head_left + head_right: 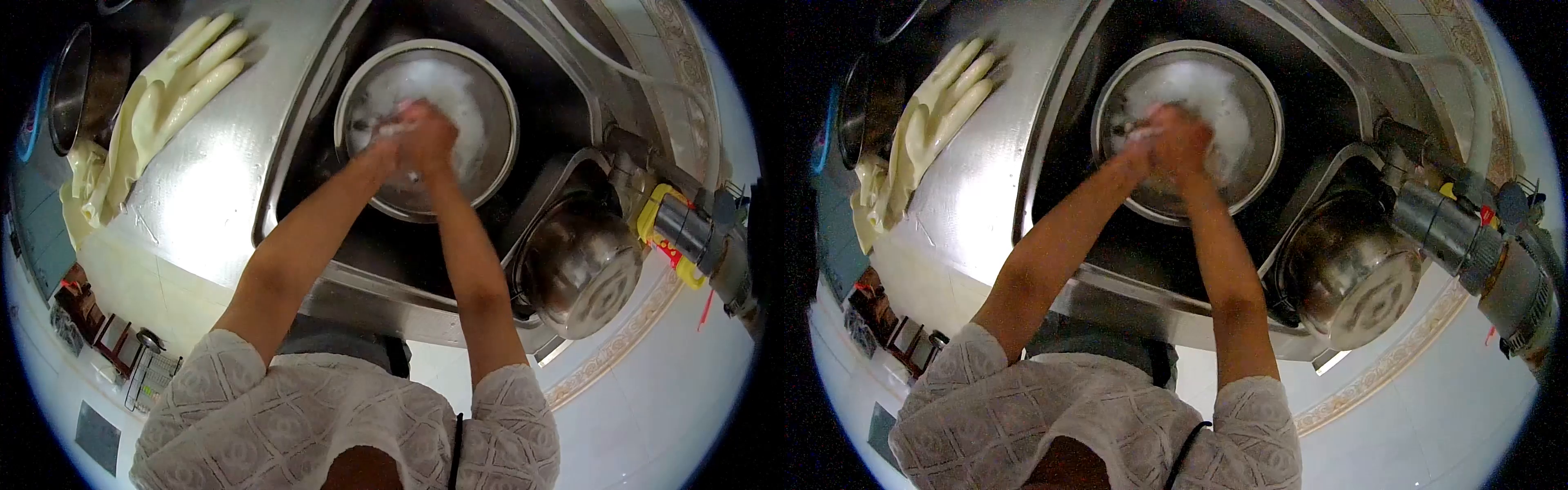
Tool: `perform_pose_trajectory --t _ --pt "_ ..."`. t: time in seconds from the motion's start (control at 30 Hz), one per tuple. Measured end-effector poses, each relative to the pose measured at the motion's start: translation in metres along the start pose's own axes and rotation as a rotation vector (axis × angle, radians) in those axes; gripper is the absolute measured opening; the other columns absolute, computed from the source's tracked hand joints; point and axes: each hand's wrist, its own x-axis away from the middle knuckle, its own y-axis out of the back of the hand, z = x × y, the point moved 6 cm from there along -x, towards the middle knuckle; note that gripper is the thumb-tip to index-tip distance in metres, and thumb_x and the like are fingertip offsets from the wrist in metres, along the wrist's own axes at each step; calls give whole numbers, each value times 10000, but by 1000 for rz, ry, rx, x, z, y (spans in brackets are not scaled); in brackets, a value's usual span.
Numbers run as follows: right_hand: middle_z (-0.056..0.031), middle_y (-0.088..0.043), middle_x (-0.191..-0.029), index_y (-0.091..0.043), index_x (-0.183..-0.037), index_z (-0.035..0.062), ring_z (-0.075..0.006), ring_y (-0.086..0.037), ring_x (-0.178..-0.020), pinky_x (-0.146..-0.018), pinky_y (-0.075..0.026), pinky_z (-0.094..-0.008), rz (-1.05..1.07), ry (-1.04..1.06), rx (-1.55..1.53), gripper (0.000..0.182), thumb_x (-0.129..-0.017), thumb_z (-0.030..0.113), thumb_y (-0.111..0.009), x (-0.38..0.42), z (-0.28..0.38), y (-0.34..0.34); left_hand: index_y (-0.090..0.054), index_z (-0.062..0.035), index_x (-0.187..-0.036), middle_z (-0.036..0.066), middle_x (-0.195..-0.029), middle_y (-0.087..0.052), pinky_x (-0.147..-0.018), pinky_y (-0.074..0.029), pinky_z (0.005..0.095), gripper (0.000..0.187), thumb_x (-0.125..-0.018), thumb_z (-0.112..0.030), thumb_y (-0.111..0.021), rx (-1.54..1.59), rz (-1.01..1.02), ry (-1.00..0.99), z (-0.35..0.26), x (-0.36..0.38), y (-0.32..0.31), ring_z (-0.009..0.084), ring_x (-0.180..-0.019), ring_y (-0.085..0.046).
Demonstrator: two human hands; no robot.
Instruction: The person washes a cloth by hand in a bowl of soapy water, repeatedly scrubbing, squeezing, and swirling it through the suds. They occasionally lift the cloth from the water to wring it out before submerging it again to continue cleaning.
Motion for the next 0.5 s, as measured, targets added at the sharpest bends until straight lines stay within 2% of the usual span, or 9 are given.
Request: perform_pose_trajectory --t 0.03,0.13,0.17,0.2,0.3,0.37,0.4,0.47,0.5 --pt "-131 -551 -697 -554 -683 43 -280 -524 -592 -553 -407 -354 -16 -169 -165 228 -734 265 -541 -6 -28 -7 -482 -70 -1048 100 -998 -505 -759 -416 346 348 -819 -323 -419 -95 -153 19 0 7 2 215 -917 -484" --pt "-137 -581 -753 -601 -693 78 -307 -545 -662 -609 -420 -376 -69 -674 -649 262 -746 319 -513 -8 -83 -23 -496 -39 -1006 105 -914 -528 -685 -428 337 314 -809 -281 -457 -115 -200 27 1 -7 7 217 -837 -517" --pt "-84 -561 -695 -566 -707 21 -203 -537 -654 -631 -412 -307 -166 -675 -644 290 -773 298 -514 3 -78 -28 -496 -39 -1006 105 -914 -528 -685 -428 337 314 -809 -281 -457 -110 -195 26 2 -14 9 217 -837 -517" --pt "-84 -561 -695 -566 -707 21 -203 -537 -654 -631 -412 -307 -165 -681 -641 290 -773 298 -514 13 -63 -25 -498 -32 -1000 106 -930 -525 -692 -426 331 340 -807 -307 -456 -154 -173 4 5 -22 15 219 -844 -515" --pt "-138 -575 -734 -598 -678 77 -308 -542 -675 -608 -414 -388 -263 -152 -247 319 -766 365 -492 15 -4 6 -501 -9 -984 109 -980 -515 -711 -421 312 424 -799 -387 -453 -290 -105 -84 4 -44 34 227 -867 -509" --pt "-146 -582 -742 -615 -738 68 -311 -544 -657 -606 -412 -402 -256 -476 -425 327 -771 363 -478 3 -77 -10 -437 6 -1075 124 -1039 -497 -786 -389 320 561 -776 -469 -458 -585 -79 -30 -29 9 -5 255 -919 -491" --pt "-157 -600 -722 -612 -848 33 -269 -574 -659 -599 -419 -346 -205 -672 -552 338 -797 335 -467 -1 -97 -1 -437 6 -1075 124 -1039 -497 -786 -389 320 561 -776 -469 -458 -586 -83 -34 -38 13 -12 255 -919 -491" --pt "-160 -589 -802 -599 -853 15 -285 -566 -723 -627 -417 -365 -109 -770 -361 375 -804 356 -451 -4 -137 -15 -311 -61 -1219 160 -1198 -375 -910 -299 377 776 -694 -612 -463 -673 -139 -191 -57 11 -18 257 -1097 -380" --pt "-158 -571 -840 -581 -868 4 -291 -551 -767 -662 -411 -378 -102 -728 -137 388 -804 362 -447 -3 -133 -7 -243 -28 -1248 180 -1227 -341 -916 -297 388 813 -694 -552 -523 -672 -140 -358 -58 -10 -9 297 -1123 -353"
